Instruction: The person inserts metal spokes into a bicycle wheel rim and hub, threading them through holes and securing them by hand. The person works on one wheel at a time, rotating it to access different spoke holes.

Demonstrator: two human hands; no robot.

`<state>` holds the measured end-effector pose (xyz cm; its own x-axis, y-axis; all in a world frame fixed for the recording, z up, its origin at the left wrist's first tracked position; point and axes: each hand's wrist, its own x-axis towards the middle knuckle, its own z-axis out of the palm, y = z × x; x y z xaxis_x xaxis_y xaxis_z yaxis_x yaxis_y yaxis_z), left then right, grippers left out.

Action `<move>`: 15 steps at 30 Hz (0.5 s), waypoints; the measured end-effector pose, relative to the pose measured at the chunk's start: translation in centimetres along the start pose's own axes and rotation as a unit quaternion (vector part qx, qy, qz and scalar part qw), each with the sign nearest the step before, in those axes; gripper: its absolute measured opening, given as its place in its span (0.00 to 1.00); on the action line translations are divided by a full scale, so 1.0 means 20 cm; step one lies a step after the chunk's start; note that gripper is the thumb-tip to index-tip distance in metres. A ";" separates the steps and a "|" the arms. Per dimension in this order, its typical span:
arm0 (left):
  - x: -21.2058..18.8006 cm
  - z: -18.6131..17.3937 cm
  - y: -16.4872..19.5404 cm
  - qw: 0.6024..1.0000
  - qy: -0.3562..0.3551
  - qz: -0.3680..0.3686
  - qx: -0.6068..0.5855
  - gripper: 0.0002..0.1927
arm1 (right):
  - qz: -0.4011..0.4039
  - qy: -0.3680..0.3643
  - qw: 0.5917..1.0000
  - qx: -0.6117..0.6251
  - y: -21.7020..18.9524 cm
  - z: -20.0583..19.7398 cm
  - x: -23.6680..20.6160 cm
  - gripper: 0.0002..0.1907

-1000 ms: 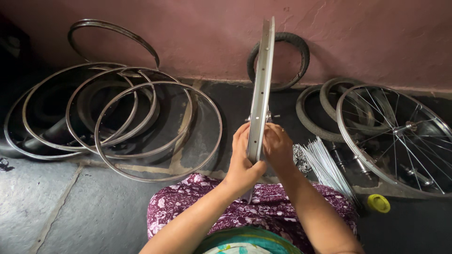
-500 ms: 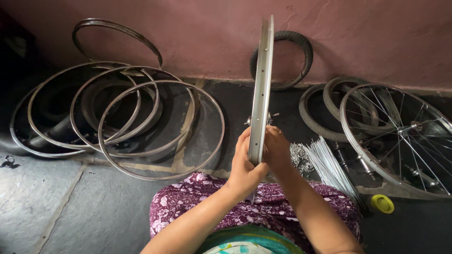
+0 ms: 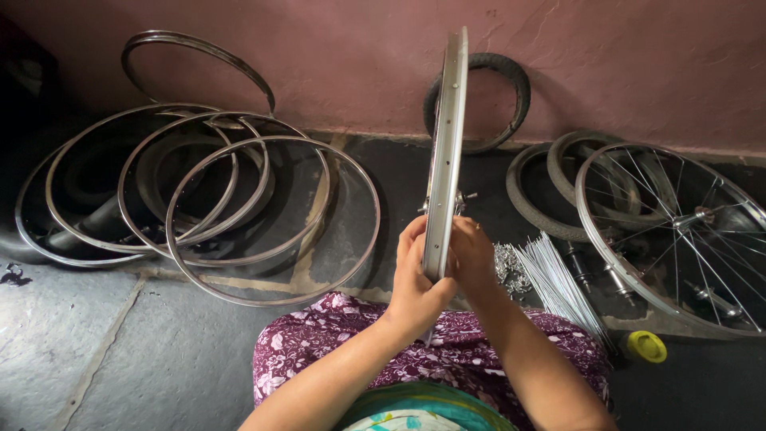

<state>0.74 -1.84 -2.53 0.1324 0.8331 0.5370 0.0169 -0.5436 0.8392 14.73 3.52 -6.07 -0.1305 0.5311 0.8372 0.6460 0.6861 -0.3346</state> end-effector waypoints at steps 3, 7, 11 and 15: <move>0.00 0.00 0.01 1.000 0.002 -0.016 -0.025 0.24 | -0.001 0.003 1.000 -0.006 -0.01 0.00 -0.02 0.13; 0.00 0.00 0.02 0.999 0.010 -0.028 -0.028 0.31 | -0.016 -0.001 1.000 -0.020 -0.02 -0.02 -0.04 0.09; 0.03 -0.01 0.02 1.000 0.000 -0.004 0.005 0.32 | -0.030 -0.025 0.999 -0.026 -0.03 -0.03 -0.01 0.09; 0.02 -0.01 0.02 1.000 -0.003 -0.010 -0.012 0.36 | -0.015 -0.022 1.000 0.009 -0.04 -0.01 0.02 0.17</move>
<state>0.57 -1.64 -2.01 0.1391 0.8431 0.5194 -0.0051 -0.5239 0.8518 14.39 3.15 -5.30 -0.1826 0.5304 0.8279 0.6279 0.7108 -0.3170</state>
